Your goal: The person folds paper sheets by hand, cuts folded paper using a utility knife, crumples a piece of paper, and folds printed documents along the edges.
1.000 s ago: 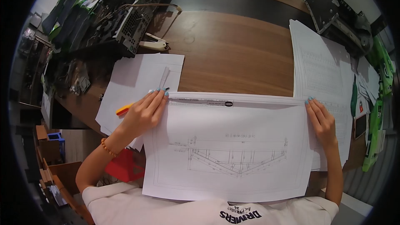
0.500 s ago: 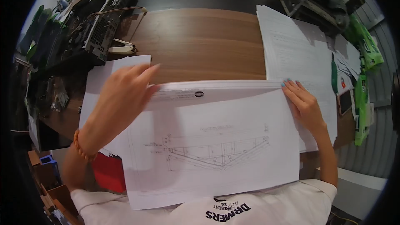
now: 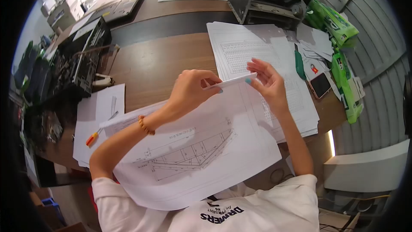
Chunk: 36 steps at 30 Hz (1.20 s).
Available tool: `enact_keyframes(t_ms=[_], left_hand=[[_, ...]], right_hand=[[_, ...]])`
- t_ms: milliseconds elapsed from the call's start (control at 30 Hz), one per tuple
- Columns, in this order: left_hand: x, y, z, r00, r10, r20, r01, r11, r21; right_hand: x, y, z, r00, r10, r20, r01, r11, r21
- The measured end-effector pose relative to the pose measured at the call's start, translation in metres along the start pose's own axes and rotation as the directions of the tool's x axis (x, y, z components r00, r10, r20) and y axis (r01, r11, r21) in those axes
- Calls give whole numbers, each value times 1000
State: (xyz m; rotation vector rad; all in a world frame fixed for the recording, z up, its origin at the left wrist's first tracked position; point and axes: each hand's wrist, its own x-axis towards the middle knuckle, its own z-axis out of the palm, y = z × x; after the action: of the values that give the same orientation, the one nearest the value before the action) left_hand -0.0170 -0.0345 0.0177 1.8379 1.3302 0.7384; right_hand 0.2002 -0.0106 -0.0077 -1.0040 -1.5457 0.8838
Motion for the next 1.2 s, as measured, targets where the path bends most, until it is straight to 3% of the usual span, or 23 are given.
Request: enact_keyframes(t_ms=[67, 100, 167, 200, 267, 367, 433, 500, 533, 567, 667, 733, 967, 1200], left_hand=[[-14, 20, -9, 935, 276, -223, -254, 960, 122], [-22, 30, -15, 933, 291, -212, -267, 954, 134], [-39, 47, -25, 829, 470, -304, -400, 877, 265], [-47, 51, -28, 833, 469, -292, -402, 877, 262], [-59, 58, -30, 776, 511, -369, -435, 858, 274], [-68, 70, -35, 834, 479, -276, -417, 873, 255], [-63, 74, -34, 854, 467, -232, -429, 882, 194], [-55, 77, -32, 943, 317, -104, -318, 948, 1], [-50, 80, -31, 944, 316, -98, -320, 947, -30], [-48, 78, -31, 946, 305, -108, -311, 950, -40], [-47, 72, -31, 859, 478, -184, -477, 877, 55], [-47, 72, -31, 854, 474, -212, -473, 879, 62], [-40, 64, -28, 846, 454, -279, -470, 883, 12], [-36, 62, -28, 876, 413, -251, -434, 900, -33]], right_hand=[[10, -35, -7, 988, 45, 150, -61, 993, 101], [9, -52, -9, 991, 36, 132, -51, 993, 108], [3, -81, -12, 965, -83, 249, 68, 995, 71], [-1, -93, -12, 968, -75, 240, 60, 996, 72], [-9, -109, -10, 935, -278, 218, 236, 951, 202], [-15, -117, -17, 892, -325, 313, 313, 945, 90], [-18, -120, -11, 900, -336, 279, 330, 942, 70], [-20, -120, -6, 921, -300, 248, 285, 954, 98], [-19, -119, -6, 908, -326, 261, 327, 944, 41], [-20, -119, -4, 906, -319, 277, 320, 946, 40], [-25, -120, -1, 907, -384, 171, 389, 921, 1], [-27, -124, -5, 920, -299, 255, 340, 931, -133], [-28, -117, -2, 933, -273, 233, 314, 936, -160], [-26, -110, 0, 945, -265, 194, 298, 939, -171]])
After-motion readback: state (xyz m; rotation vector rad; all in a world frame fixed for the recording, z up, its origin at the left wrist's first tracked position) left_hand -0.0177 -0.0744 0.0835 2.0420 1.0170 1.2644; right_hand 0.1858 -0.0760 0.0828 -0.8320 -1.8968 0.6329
